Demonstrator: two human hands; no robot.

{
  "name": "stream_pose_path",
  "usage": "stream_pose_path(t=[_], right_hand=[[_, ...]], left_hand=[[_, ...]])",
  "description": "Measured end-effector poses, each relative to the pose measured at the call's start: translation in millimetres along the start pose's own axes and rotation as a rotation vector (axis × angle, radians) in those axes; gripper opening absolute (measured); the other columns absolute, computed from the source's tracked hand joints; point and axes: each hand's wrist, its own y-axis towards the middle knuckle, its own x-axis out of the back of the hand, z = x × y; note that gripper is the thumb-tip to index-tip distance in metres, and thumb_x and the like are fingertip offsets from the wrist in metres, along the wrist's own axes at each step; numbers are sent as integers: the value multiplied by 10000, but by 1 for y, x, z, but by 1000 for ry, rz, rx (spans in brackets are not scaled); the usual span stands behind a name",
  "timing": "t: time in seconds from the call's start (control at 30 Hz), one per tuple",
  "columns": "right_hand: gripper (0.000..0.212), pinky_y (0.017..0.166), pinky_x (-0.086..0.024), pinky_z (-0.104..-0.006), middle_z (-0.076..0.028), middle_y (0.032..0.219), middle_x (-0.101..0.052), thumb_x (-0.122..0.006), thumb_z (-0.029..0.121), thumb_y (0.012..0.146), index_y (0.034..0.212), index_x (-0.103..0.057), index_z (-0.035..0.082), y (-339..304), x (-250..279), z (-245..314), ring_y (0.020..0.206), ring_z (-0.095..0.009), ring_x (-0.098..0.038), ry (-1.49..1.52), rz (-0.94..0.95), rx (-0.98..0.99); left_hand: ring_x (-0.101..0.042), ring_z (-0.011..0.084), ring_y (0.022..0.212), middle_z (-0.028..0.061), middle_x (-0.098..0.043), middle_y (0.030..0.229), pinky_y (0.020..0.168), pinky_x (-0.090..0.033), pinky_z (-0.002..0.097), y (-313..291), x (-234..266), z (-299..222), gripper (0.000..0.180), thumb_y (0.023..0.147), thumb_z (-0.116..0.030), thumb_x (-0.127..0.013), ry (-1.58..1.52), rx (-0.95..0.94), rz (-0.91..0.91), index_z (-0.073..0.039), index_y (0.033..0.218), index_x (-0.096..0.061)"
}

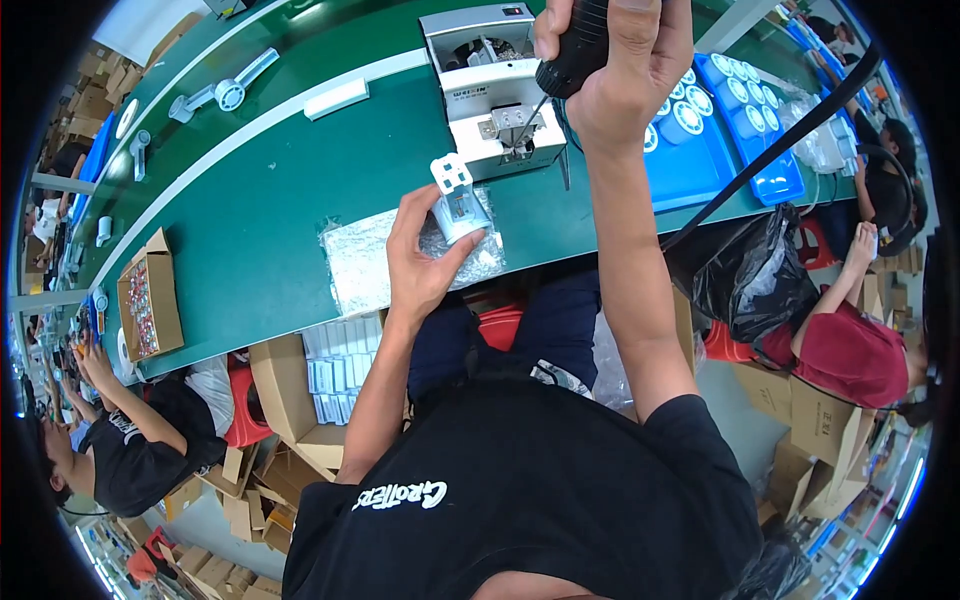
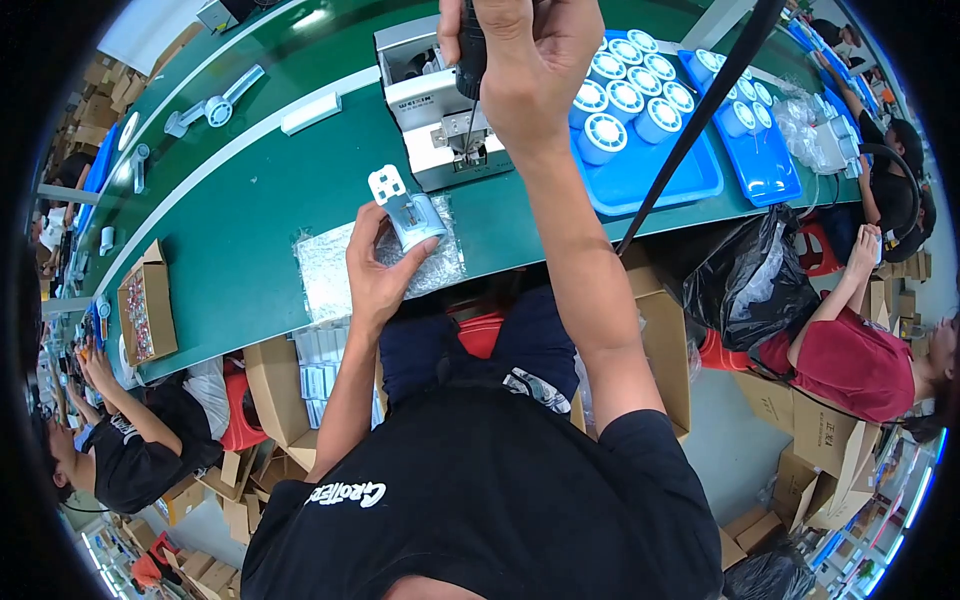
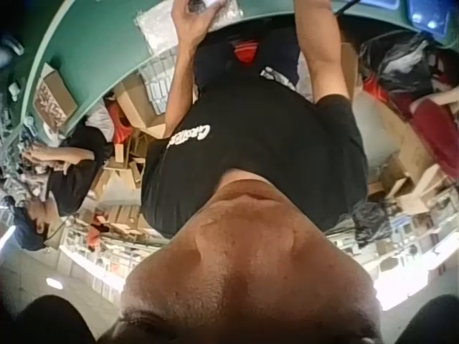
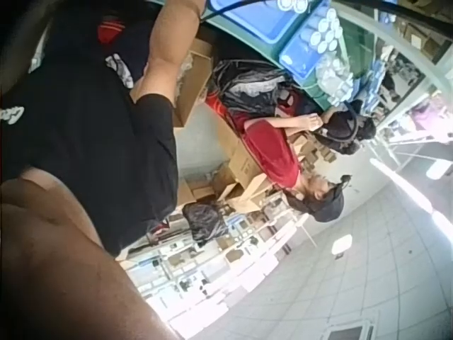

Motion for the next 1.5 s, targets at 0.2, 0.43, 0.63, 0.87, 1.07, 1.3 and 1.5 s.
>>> stream_pose_path(t=[0.2, 0.43, 0.63, 0.87, 1.07, 1.3, 1.5], right_hand=[[424, 480, -430, -235, -59, 719, -586, -557, 343, 1089, 1344, -503, 9, -4, 1, -3, 522, -100, -529, 11, 15, 10], [461, 462, -448, -237, -71, 730, -594, -550, 366, 1088, 1356, -496, -5, -5, 4, 3, 521, -100, -540, 20, 64, 41], [762, 455, -444, -249, -79, 699, -548, -526, 539, 1052, 1488, -369, -65, -15, -11, 39, 506, -133, -532, 147, -46, -131], [1021, 511, -461, -265, -95, 733, -585, -652, 662, 931, 1525, -294, -88, -38, -42, 68, 568, -138, -557, 354, -33, -358], [983, 533, -445, -249, -123, 795, -629, -692, 586, 945, 1515, -310, -119, -49, -51, 48, 609, -125, -560, 195, 11, -296], [883, 523, -431, -230, -134, 816, -639, -723, 539, 939, 1468, -380, -79, -59, -47, 34, 601, -116, -560, 165, 5, -319], [775, 510, -423, -223, -143, 825, -641, -735, 537, 932, 1369, -446, -34, -63, -49, 23, 595, -110, -556, 222, 10, -253]], left_hand=[[-636, 301, 1147, 183, -642, 1251, 994, -493, 374, 0, 1, -1, 584, 747, -83, -872, 5, -15, 5, 33, 1264, -626], [-639, 304, 1146, 188, -640, 1252, 991, -496, 374, 1, 0, -1, 593, 747, -87, -877, 5, -25, 1, 37, 1267, -620], [-642, 302, 1142, 184, -637, 1263, 988, -500, 373, 0, 0, -1, 610, 744, -97, -887, 29, -2, -4, 44, 1272, -615], [-645, 287, 1133, 178, -638, 1259, 988, -502, 366, 2, -1, -3, 649, 743, -139, -907, 68, 20, -28, 51, 1290, -613], [-644, 282, 1130, 177, -640, 1252, 985, -503, 368, 3, 0, -5, 643, 755, -128, -901, 16, 34, -16, 51, 1301, -613], [-645, 273, 1121, 167, -642, 1245, 981, -502, 363, 4, 0, -7, 643, 760, -121, -898, 17, 26, -11, 39, 1315, -614], [-647, 271, 1117, 158, -644, 1237, 975, -504, 363, 5, 0, -10, 650, 758, -126, -903, 26, 18, -9, 17, 1325, -620]])
